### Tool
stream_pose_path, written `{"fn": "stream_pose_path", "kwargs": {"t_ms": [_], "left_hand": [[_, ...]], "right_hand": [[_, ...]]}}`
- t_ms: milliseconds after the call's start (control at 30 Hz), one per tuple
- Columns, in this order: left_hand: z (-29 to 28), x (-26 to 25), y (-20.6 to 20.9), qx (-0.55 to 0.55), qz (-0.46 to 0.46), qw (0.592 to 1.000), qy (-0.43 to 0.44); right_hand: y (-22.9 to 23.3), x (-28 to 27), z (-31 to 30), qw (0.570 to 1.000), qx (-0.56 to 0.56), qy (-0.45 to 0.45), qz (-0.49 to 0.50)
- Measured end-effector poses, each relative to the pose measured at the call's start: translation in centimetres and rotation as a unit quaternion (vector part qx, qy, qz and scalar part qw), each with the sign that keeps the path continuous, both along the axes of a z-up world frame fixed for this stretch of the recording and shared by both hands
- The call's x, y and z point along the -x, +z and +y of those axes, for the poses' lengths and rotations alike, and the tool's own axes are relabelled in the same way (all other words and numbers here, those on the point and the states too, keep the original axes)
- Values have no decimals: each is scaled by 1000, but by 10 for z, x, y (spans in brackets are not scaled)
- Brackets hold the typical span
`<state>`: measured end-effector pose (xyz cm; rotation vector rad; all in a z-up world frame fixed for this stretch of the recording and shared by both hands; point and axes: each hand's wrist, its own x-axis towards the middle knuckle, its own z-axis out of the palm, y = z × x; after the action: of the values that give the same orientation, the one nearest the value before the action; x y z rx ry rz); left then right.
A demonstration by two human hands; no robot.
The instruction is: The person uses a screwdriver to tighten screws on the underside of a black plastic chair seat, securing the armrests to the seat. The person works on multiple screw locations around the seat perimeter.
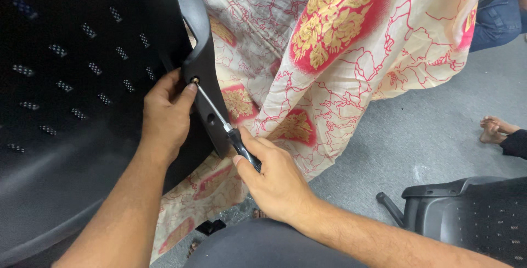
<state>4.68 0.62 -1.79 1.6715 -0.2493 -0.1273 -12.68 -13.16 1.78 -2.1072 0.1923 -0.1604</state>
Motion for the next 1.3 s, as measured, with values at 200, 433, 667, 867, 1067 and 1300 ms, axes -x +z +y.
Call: {"fn": "stream_pose_path", "kwargs": {"t_ms": [200,433,667,867,1067,1300], "left_hand": [[0,-1,13,5,24,1000,5],[-3,2,7,-12,-15,998,66],[-9,7,5,-46,-32,989,134],[-12,31,24,-175,-17,973,150],[-14,64,26,-31,239,970,-26],[-13,55,24,-86,159,983,-25]], "right_hand": [[-4,-13,5,992,-91,-36,86],[-13,-23,7,889,-440,-10,129],[-13,-23,5,859,-504,-36,83],[-18,-25,3,864,-497,-42,73],[-22,-29,2,858,-509,-28,68],[-14,-21,-11,884,-446,25,135]]}}
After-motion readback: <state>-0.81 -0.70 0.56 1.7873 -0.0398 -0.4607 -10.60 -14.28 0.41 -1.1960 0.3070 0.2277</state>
